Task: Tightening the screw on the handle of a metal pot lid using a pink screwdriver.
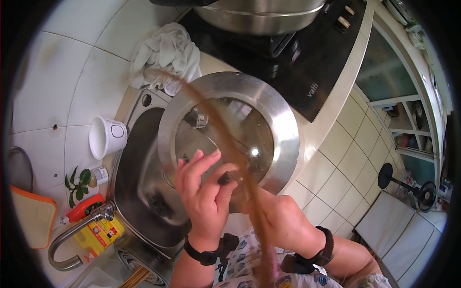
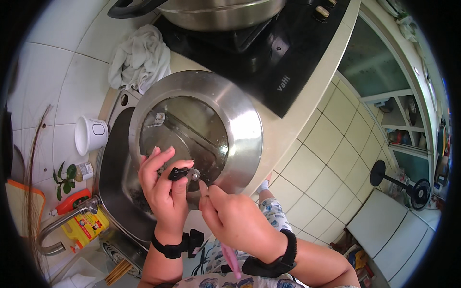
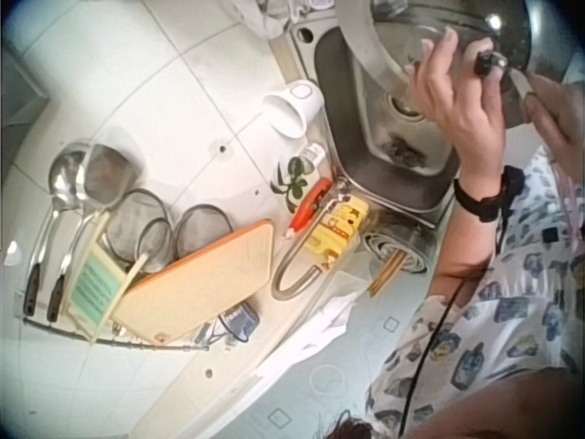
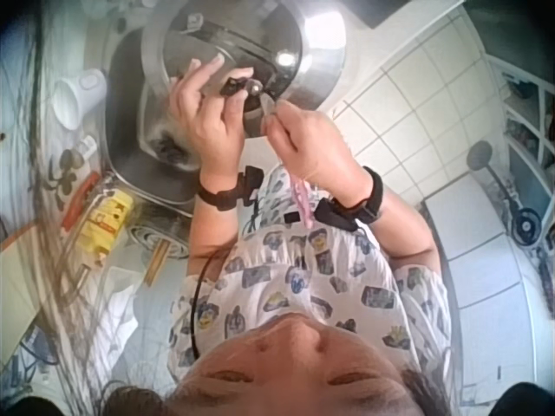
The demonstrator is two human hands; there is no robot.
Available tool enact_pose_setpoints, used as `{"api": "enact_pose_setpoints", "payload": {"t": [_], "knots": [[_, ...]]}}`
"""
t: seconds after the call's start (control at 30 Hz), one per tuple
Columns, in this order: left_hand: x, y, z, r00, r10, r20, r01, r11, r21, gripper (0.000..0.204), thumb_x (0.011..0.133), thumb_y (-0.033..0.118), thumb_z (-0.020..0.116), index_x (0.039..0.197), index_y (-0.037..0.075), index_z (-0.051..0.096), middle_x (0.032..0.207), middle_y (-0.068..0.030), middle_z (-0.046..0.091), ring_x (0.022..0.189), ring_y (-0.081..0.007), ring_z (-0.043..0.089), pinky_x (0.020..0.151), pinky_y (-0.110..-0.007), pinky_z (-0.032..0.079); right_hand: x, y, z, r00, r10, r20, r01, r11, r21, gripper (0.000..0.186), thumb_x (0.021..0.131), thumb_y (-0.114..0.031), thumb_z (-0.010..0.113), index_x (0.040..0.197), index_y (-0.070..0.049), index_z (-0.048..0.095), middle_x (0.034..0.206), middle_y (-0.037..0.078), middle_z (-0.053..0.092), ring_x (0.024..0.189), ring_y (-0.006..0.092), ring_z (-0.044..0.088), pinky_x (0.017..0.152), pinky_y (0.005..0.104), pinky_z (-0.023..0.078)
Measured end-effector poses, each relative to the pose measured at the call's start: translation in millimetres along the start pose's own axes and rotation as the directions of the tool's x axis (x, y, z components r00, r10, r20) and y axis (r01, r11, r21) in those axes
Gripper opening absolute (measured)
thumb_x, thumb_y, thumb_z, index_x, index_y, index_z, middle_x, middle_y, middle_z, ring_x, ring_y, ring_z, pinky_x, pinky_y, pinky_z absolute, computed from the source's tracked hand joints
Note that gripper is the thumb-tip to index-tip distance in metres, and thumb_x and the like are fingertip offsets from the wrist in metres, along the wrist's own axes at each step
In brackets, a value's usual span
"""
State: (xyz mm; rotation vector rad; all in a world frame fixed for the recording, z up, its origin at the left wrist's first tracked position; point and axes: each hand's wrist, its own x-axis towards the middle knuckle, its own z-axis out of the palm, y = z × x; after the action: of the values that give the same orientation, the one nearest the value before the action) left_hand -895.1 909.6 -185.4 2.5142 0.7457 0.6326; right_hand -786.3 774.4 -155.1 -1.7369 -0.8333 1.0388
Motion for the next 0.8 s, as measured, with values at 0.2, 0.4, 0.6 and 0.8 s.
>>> {"api": "enact_pose_setpoints", "payload": {"t": [0.2,0.4,0.6,0.8], "knots": [[-1.5,-0.6,-2.3,1.000,0.000,-0.003,0.001,1.000,0.011,0.021,0.090,0.031,0.069,0.097,0.012,0.075,0.125,-0.0014,0.064,0.124,-0.0274,0.056,0.112,-0.051,0.031,2.9,-4.6,-2.8,1.000,0.003,0.001,-0.003,0.998,-0.070,0.014,0.093,-0.009,0.061,0.090,0.003,0.054,0.067,0.022,0.062,0.061,0.0414,0.063,0.054,0.0464,0.049],[-0.8,0.2,-1.9,1.000,0.004,0.000,-0.004,1.000,0.010,0.021,0.090,0.032,0.070,0.097,0.012,0.075,0.125,-0.0011,0.064,0.123,-0.0270,0.056,0.112,-0.051,0.031,0.8,-0.5,-0.5,0.999,0.034,0.028,-0.033,0.999,-0.021,0.017,0.093,-0.010,0.061,0.086,0.002,0.052,0.068,0.022,0.062,0.062,0.0420,0.062,0.054,0.0469,0.049],[-0.9,0.2,-1.9,1.000,0.002,-0.009,-0.002,1.000,0.014,0.022,0.090,0.033,0.070,0.096,0.012,0.075,0.125,-0.0006,0.065,0.122,-0.0270,0.056,0.111,-0.051,0.032,0.9,-1.8,0.6,0.998,0.053,0.038,-0.052,0.999,-0.009,0.016,0.093,-0.010,0.061,0.087,0.002,0.052,0.069,0.022,0.063,0.063,0.0425,0.063,0.055,0.0472,0.049],[-1.2,-2.0,-6.5,0.999,-0.030,-0.017,0.028,0.994,-0.103,0.025,0.098,0.029,0.061,0.108,0.008,0.071,0.132,-0.0074,0.060,0.127,-0.0257,0.053,0.112,-0.048,0.033,1.6,-2.8,-0.8,0.999,0.044,0.024,-0.044,0.999,-0.010,0.015,0.094,-0.009,0.059,0.086,0.002,0.052,0.070,0.022,0.063,0.064,0.0425,0.062,0.057,0.0484,0.048]]}}
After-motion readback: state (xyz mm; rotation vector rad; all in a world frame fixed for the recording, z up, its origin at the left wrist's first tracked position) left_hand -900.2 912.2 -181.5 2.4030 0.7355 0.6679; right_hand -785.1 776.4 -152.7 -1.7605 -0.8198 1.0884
